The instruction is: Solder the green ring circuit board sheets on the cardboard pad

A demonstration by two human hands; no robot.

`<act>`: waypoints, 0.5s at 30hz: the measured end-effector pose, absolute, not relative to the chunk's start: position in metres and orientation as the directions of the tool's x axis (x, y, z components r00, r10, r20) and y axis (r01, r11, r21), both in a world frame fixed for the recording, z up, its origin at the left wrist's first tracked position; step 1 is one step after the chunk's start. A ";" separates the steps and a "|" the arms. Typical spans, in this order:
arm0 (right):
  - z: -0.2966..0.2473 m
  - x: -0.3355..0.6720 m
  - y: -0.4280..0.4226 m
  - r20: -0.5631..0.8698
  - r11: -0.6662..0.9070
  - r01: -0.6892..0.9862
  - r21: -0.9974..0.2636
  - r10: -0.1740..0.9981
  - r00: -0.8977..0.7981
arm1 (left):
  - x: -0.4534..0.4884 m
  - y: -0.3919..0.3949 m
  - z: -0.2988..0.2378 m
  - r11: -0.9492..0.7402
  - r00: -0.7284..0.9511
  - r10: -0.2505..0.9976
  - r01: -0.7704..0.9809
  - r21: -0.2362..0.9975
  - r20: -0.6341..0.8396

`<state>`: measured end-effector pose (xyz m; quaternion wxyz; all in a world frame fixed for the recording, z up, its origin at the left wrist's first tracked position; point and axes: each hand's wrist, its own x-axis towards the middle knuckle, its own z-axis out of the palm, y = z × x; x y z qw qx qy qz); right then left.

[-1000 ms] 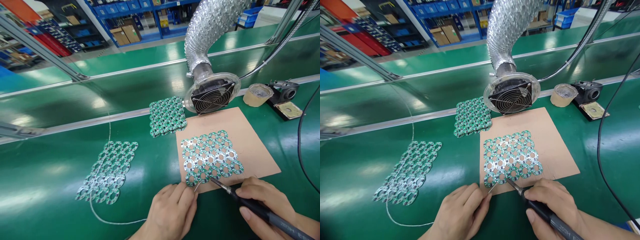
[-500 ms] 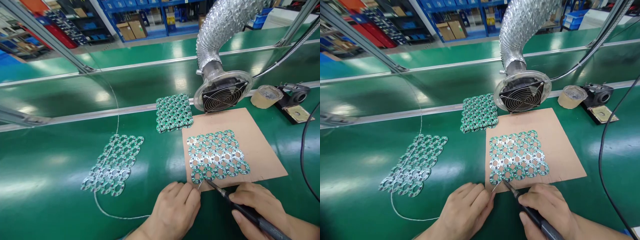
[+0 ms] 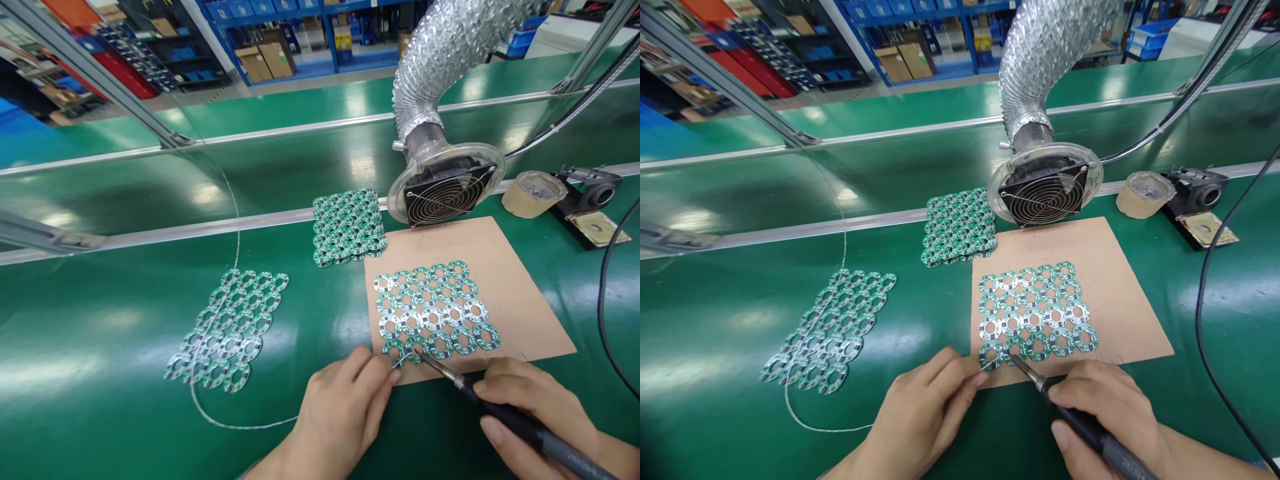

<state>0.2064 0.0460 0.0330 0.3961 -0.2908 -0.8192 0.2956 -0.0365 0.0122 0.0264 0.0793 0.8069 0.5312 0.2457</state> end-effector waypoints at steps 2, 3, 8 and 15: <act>0.034 0.211 0.053 0.467 0.641 0.225 -0.733 0.716 -0.518 | -0.038 0.017 0.035 -0.339 0.252 0.940 0.779 0.528 0.232; 0.034 0.212 0.057 0.463 0.634 0.212 -0.744 0.717 -0.520 | -0.038 0.020 0.039 -0.315 0.235 0.949 0.756 0.574 0.211; 0.027 0.209 0.073 0.435 0.584 0.207 -0.785 0.757 -0.487 | -0.033 0.032 0.043 -0.351 0.205 0.932 0.724 0.595 0.300; 0.024 0.198 0.069 0.435 0.595 0.199 -0.778 0.740 -0.514 | -0.046 0.026 0.022 -0.399 0.225 0.894 0.793 0.461 0.387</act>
